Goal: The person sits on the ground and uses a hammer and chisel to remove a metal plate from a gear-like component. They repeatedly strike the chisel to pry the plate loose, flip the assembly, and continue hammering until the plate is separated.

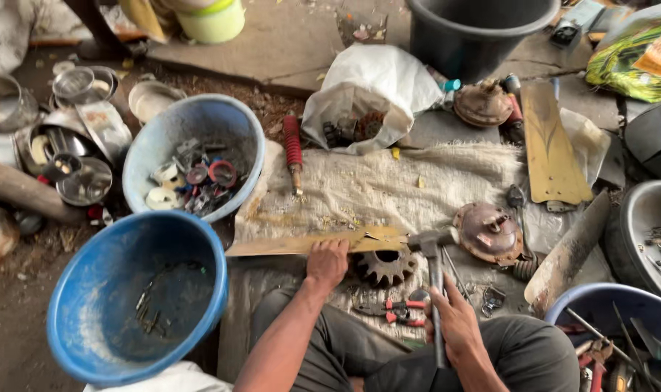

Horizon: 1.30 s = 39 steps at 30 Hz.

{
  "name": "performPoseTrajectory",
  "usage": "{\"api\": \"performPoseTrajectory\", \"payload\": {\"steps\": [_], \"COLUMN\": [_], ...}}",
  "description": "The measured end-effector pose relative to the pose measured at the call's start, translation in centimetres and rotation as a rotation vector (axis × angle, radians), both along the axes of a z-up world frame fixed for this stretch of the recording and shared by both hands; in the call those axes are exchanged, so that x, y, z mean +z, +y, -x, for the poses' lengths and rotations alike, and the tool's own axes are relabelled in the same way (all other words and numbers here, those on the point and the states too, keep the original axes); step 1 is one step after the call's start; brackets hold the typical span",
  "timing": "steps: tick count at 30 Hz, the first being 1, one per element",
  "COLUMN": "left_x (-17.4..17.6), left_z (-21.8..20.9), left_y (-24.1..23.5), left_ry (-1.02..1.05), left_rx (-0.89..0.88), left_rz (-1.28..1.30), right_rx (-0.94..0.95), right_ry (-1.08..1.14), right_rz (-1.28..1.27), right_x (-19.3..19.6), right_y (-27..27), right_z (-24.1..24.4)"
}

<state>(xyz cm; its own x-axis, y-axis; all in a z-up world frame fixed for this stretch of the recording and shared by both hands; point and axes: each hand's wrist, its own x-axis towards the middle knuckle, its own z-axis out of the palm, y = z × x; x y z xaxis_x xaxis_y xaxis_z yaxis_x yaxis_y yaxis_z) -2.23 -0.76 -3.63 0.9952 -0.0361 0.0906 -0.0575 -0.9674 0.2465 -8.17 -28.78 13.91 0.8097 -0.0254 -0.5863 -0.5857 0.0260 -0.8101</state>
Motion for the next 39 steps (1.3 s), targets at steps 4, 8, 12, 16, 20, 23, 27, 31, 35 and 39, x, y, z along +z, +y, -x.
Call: {"api": "performPoseTrajectory", "payload": {"steps": [4, 8, 12, 16, 20, 23, 27, 31, 35, 39], "left_x": [2.7, 7.1, 11.4, 12.2, 9.8, 8.0, 7.5, 8.0, 8.8, 8.9], "left_z": [-1.8, -4.9, -8.6, -11.1, -11.5, -11.7, -13.3, -14.4, -14.7, -14.3], "left_y": [1.4, 1.6, 1.1, 0.2, -0.4, -0.8, -1.5, -2.4, -3.2, -3.5], "left_ry": [0.041, 0.253, 0.084, 0.523, 0.703, 0.744, 0.699, 0.653, 0.661, 0.627], "left_rx": [-0.134, -0.159, -0.141, -0.057, -0.045, -0.023, -0.085, -0.098, -0.052, -0.021], "left_rz": [-0.005, 0.032, 0.189, 0.232, 0.136, 0.154, 0.088, 0.036, 0.009, -0.006], "right_rx": [-0.092, -0.101, -0.12, -0.188, -0.241, -0.308, -0.339, -0.357, -0.359, -0.257], "right_ry": [0.002, 0.048, 0.096, 0.182, 0.266, 0.393, 0.432, 0.4, 0.319, 0.116], "right_rz": [-0.018, 0.01, -0.05, -0.155, -0.221, -0.246, -0.22, -0.265, -0.294, -0.016], "right_x": [0.2, -1.5, -2.8, -4.8, -7.0, -8.0, -8.7, -9.0, -7.8, -5.7], "right_y": [-0.4, -0.7, -0.8, -1.1, -1.1, -1.3, -1.2, -0.6, 0.0, 0.4], "right_z": [0.9, 1.3, 0.3, 0.3, -0.1, 0.1, -0.2, -0.6, 0.1, 1.8]}}
